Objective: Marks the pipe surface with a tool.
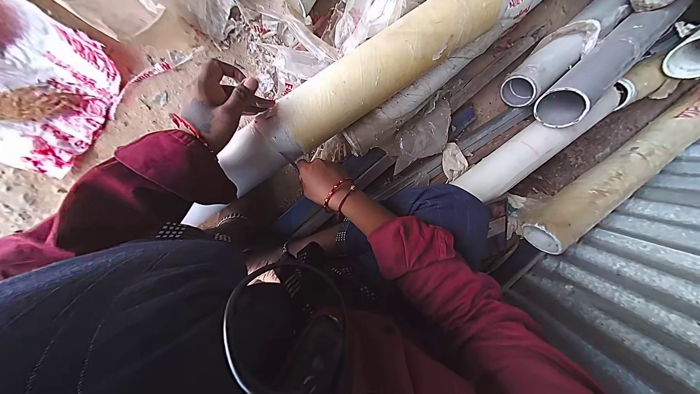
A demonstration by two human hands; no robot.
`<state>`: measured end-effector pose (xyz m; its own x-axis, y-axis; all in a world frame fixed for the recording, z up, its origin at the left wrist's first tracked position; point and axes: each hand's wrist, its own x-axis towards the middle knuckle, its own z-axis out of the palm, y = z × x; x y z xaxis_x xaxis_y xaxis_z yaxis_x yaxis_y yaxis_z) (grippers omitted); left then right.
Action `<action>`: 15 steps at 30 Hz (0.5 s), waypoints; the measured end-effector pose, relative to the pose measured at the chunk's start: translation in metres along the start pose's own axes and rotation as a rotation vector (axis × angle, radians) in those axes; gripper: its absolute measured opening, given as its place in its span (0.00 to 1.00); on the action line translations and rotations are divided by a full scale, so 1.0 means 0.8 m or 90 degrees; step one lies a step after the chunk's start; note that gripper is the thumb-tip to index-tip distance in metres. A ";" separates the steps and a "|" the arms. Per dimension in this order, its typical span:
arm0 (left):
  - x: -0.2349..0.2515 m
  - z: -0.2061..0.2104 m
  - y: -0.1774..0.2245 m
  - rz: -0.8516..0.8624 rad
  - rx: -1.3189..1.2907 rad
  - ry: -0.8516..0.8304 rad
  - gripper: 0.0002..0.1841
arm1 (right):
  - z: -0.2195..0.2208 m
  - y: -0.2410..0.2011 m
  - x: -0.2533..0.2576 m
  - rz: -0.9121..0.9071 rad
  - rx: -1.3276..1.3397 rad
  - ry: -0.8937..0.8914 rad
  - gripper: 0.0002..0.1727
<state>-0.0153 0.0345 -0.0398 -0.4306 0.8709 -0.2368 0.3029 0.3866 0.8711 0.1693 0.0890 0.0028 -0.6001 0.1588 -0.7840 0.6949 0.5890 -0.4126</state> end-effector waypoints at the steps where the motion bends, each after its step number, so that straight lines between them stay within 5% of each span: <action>1: 0.007 -0.003 0.005 -0.016 0.056 -0.015 0.28 | 0.000 0.000 0.000 0.000 -0.006 -0.003 0.19; 6: 0.047 -0.002 -0.019 -0.082 0.275 -0.184 0.29 | 0.002 -0.001 0.001 -0.003 -0.012 -0.010 0.19; 12: 0.029 0.010 -0.024 0.007 0.321 -0.087 0.25 | 0.000 0.001 -0.001 -0.005 -0.009 -0.021 0.19; 15: 0.012 -0.003 -0.016 -0.008 0.197 -0.058 0.25 | -0.003 0.001 -0.004 -0.005 -0.018 -0.024 0.20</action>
<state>-0.0255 0.0374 -0.0525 -0.3627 0.8836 -0.2962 0.5478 0.4592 0.6993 0.1705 0.0908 0.0062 -0.5897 0.1249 -0.7979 0.6784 0.6127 -0.4054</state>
